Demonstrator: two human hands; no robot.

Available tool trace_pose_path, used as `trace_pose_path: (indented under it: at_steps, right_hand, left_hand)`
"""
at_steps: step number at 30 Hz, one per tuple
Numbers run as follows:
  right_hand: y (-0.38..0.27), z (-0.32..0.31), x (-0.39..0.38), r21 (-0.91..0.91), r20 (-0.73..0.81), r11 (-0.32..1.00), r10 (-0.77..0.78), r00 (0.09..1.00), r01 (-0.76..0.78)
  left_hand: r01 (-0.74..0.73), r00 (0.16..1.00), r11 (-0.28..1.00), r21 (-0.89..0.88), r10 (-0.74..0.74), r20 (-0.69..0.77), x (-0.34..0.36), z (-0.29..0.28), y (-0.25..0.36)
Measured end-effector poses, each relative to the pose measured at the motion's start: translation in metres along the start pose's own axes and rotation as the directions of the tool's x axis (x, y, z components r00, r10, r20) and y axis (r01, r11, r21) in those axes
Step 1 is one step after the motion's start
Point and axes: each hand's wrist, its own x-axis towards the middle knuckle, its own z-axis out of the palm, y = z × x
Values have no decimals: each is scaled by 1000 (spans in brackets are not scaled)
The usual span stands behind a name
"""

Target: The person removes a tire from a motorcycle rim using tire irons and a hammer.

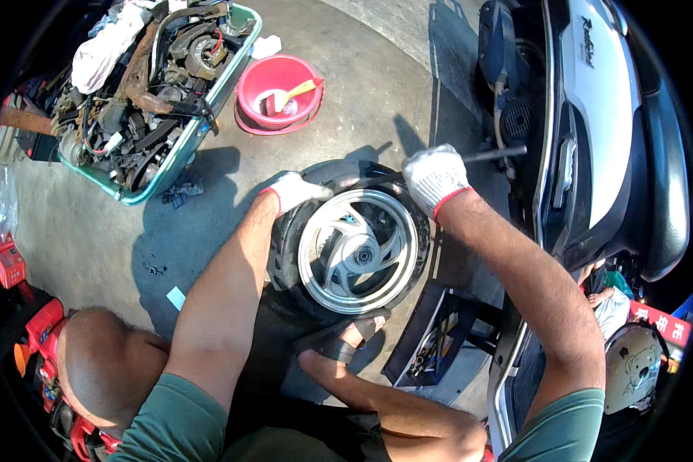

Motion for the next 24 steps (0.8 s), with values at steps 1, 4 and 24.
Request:
trace_pose_path:
  at_steps: [1, 4, 24]
  right_hand:
    - [1, 7, -2, 9, -22, 1000, 0, 1000, 0]
    - [8, 15, 1, 80, 19, 997, 12, 1000, -13]
    - [46, 22, 52, 50, 225, 999, -19, 974, 8]
  left_hand:
    - [-16, 1000, 1000, -6, 16, 10, 1, 0, -1]
    - [6, 995, 994, 106, 5, -104, -5, 2, 1]
    - [-19, 995, 994, -104, 28, 91, 12, -4, -5]
